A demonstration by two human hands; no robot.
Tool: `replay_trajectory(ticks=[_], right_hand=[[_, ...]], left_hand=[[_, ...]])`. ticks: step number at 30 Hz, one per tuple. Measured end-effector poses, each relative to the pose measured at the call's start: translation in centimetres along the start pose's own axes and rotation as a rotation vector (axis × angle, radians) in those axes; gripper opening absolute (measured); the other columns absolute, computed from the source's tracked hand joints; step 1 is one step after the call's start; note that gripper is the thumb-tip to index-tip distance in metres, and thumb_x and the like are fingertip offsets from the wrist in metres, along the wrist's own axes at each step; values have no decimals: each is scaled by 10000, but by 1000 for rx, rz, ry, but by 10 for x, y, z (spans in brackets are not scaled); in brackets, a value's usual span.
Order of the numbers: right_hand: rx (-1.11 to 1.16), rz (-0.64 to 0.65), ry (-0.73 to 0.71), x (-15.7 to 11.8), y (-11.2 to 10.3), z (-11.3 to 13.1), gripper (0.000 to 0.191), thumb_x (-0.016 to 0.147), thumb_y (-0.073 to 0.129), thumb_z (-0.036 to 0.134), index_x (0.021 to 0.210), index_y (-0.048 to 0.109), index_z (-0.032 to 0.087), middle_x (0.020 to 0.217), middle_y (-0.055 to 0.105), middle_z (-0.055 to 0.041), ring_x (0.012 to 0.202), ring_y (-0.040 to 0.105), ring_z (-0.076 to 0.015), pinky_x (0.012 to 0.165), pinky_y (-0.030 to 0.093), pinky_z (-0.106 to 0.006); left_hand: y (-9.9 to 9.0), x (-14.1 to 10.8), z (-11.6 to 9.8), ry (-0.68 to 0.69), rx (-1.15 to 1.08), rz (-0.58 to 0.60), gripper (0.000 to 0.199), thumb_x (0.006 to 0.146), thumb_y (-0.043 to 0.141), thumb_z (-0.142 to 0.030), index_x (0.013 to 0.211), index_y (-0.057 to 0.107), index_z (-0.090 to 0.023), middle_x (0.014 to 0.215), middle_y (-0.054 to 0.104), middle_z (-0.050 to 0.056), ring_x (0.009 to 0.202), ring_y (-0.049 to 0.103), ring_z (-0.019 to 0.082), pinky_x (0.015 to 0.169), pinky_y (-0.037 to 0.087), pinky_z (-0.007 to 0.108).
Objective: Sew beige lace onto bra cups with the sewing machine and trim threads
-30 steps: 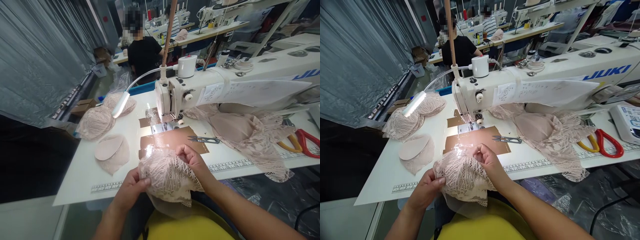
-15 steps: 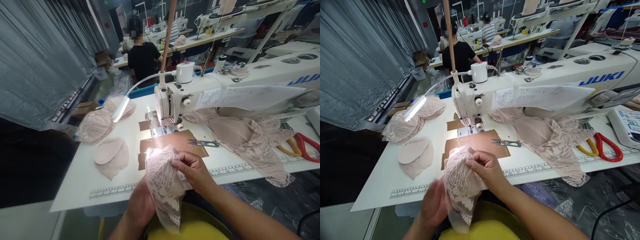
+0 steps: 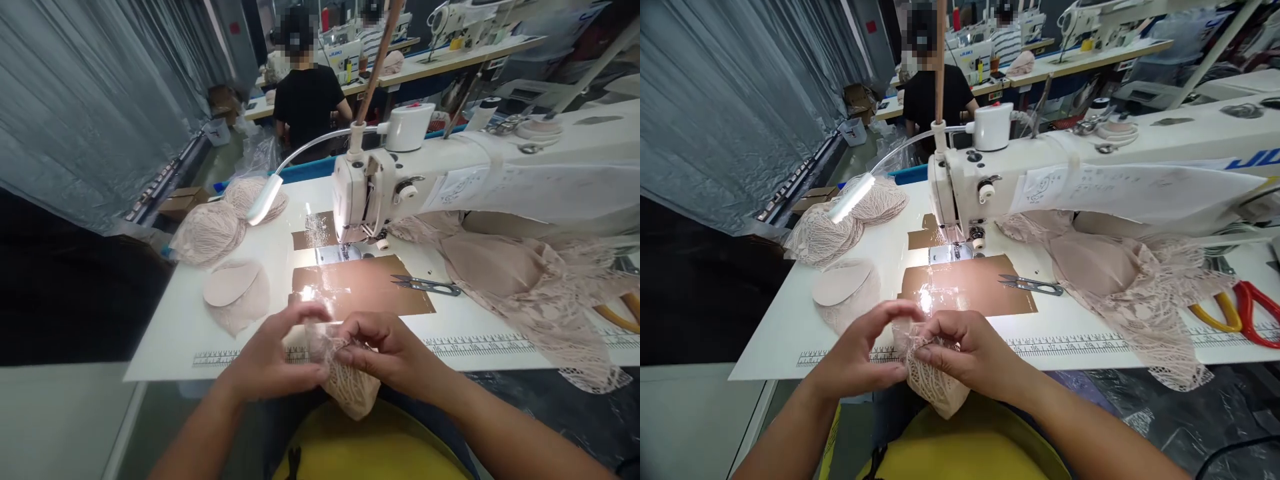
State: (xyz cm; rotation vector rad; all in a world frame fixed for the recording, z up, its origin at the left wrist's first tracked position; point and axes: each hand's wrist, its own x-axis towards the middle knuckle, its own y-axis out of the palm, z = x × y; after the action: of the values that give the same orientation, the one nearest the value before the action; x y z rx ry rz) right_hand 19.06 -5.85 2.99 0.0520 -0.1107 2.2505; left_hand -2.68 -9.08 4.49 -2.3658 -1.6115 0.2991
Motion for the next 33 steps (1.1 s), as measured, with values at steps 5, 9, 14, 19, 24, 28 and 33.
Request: replay_trajectory(ticks=[5, 9, 14, 19, 24, 28, 33], right_hand=[[-222, -157, -139, 1, 3, 1, 176, 838, 578, 246, 675, 608, 184, 730, 649, -16, 692, 586, -138, 622, 442, -248], [-286, -279, -138, 4, 3, 0, 168, 794, 583, 205, 628, 567, 184, 672, 631, -8, 627, 572, -133, 572, 432, -247], [-356, -319, -98, 9, 2, -1, 175, 777, 570, 199, 604, 544, 190, 599, 601, 6, 550, 528, -119, 517, 400, -239], [-394, -338, -116, 11, -2, 0, 176, 767, 559, 187, 593, 532, 190, 612, 619, 0, 557, 545, -121, 520, 407, -239], [-444, -363, -123, 12, -8, -1, 179, 755, 560, 176, 584, 511, 195, 618, 631, 0, 555, 554, -119, 508, 404, -229], [-454, -353, -142, 14, -12, -4, 169, 764, 558, 181, 599, 522, 194, 625, 635, -6, 569, 560, -123, 527, 415, -236], [-401, -333, -94, 16, -17, -3, 164, 766, 558, 204, 605, 528, 194, 622, 625, -6, 569, 542, -124, 526, 405, -238]], left_hand=[[14, 12, 6, -101, -106, 171, 208, 764, 660, -315, 867, 626, -137, 756, 535, 4, 676, 478, 124, 600, 387, 220], [15, 14, 6, -102, -159, 156, 213, 779, 648, -332, 841, 611, -132, 728, 507, -3, 655, 446, 113, 590, 365, 218], [9, 21, -2, -116, -157, 130, 250, 769, 665, -348, 884, 619, -131, 745, 544, 10, 680, 470, 125, 623, 384, 232], [8, 32, -1, -136, -175, 143, 253, 785, 649, -369, 853, 625, -126, 758, 547, 23, 705, 480, 134, 641, 394, 236], [9, 44, 7, -198, -315, 212, 276, 779, 660, -390, 840, 622, -124, 706, 509, -1, 647, 461, 110, 587, 365, 218], [8, 51, 9, -206, -397, 224, 254, 820, 624, -373, 810, 616, -119, 652, 503, -10, 591, 431, 87, 548, 341, 204], [14, 57, 10, -198, -446, 180, 267, 822, 626, -366, 737, 601, -114, 612, 487, -18, 562, 411, 75, 528, 323, 197]])
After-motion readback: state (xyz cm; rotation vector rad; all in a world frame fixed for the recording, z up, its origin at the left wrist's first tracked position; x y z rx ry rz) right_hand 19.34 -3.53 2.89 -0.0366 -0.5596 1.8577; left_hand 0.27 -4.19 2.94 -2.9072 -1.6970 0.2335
